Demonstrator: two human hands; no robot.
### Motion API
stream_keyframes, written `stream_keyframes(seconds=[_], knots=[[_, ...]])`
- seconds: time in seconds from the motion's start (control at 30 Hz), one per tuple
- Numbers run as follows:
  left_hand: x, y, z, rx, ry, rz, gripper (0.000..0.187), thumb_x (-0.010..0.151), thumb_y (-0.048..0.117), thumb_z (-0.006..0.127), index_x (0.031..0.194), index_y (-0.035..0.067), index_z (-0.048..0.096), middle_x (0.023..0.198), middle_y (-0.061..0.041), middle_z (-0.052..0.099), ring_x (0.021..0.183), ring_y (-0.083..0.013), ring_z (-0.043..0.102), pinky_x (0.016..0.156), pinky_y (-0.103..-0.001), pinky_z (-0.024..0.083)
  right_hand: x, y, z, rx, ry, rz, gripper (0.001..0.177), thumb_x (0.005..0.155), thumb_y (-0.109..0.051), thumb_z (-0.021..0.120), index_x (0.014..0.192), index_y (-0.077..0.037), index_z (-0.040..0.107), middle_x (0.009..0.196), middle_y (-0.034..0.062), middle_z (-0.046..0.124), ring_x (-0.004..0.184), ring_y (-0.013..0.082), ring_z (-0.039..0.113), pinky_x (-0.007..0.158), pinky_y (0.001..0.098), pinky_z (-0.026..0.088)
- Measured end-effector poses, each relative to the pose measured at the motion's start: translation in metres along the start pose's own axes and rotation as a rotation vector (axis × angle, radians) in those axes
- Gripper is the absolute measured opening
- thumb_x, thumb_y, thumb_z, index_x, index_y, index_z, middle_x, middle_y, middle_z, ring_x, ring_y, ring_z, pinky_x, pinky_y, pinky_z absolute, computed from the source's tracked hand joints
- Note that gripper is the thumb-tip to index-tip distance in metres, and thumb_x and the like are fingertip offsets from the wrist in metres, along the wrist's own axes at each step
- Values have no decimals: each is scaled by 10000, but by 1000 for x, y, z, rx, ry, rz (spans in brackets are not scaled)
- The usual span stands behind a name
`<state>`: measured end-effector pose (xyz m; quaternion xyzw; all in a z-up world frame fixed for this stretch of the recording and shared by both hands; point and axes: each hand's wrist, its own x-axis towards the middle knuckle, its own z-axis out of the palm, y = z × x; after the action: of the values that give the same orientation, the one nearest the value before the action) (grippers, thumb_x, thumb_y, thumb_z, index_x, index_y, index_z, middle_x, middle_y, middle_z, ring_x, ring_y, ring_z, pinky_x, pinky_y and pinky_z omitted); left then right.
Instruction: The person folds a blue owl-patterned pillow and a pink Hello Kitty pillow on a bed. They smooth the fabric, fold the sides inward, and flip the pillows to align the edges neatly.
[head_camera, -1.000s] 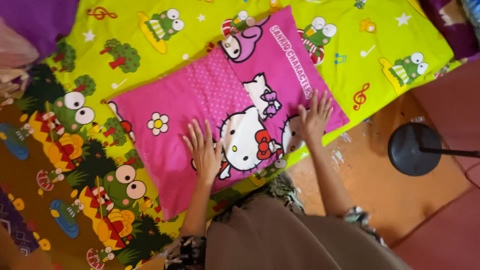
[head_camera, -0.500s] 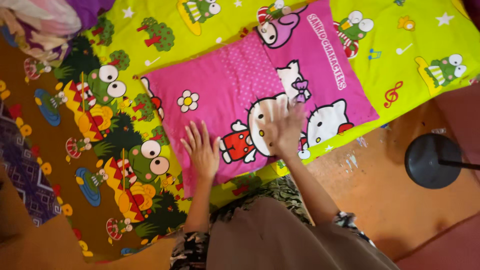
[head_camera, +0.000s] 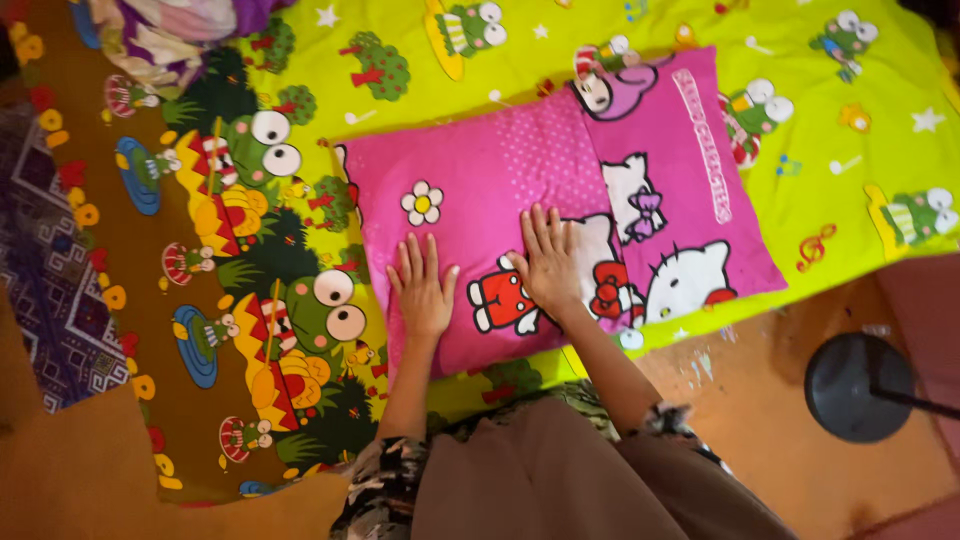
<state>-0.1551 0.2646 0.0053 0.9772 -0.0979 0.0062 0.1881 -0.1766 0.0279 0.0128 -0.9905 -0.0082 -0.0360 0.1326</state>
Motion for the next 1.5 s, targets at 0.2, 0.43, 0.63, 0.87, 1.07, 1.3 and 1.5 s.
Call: stream_keyframes(seconds=[0.2,0.43,0.63,0.87,1.07,1.3,1.5], knots=[[26,-6,-3,-68,164,-4,772,1035,503,515,1647,109,258,1701,-249,169,1580,-430,148,1220,-687,108,38,6,-4,113,187,-30,799,1053,-544,486,1642,-59,248,1713,196,211,1571,454,153,1251,620,101],[81,-16,21,-2,41,-81,791,989,556,536,1624,149,298,1695,-173,235,1571,-373,198,1209,-676,135,102,7,23,1,56,-97,803,1026,-578,455,1633,-78,290,1689,132,291,1567,371,224,1253,617,98],[134,-26,35,22,78,-103,806,987,585,509,1614,120,310,1670,-235,218,1547,-399,197,1175,-702,156,155,10,44,-47,45,-102,792,1000,-625,416,1618,-142,304,1681,110,291,1553,356,227,1232,602,80],[148,-26,43,47,58,-106,816,989,593,500,1623,126,287,1688,-238,201,1564,-393,190,1173,-715,151,196,0,66,-117,-64,73,708,1028,-564,381,1624,-195,282,1684,88,245,1553,363,185,1217,648,48],[118,-29,35,43,53,-5,801,1003,551,498,1628,105,271,1682,-252,194,1556,-407,185,1177,-708,151,135,-4,45,-183,-24,-100,680,1056,-488,375,1638,-153,266,1698,132,230,1560,369,179,1231,610,66],[49,-21,28,59,58,64,741,1045,486,490,1646,100,293,1706,-191,256,1582,-392,217,1216,-703,144,14,-5,-1,37,49,-198,609,1022,-382,508,1574,-145,408,1625,146,389,1513,354,306,1227,543,158],[-49,21,-31,-12,-205,181,1057,835,672,659,1602,92,220,1665,-255,136,1545,-445,99,1148,-734,92,-82,97,-28,1309,332,568,484,984,-370,631,1418,-155,621,1449,128,636,1377,338,585,1179,495,439]])
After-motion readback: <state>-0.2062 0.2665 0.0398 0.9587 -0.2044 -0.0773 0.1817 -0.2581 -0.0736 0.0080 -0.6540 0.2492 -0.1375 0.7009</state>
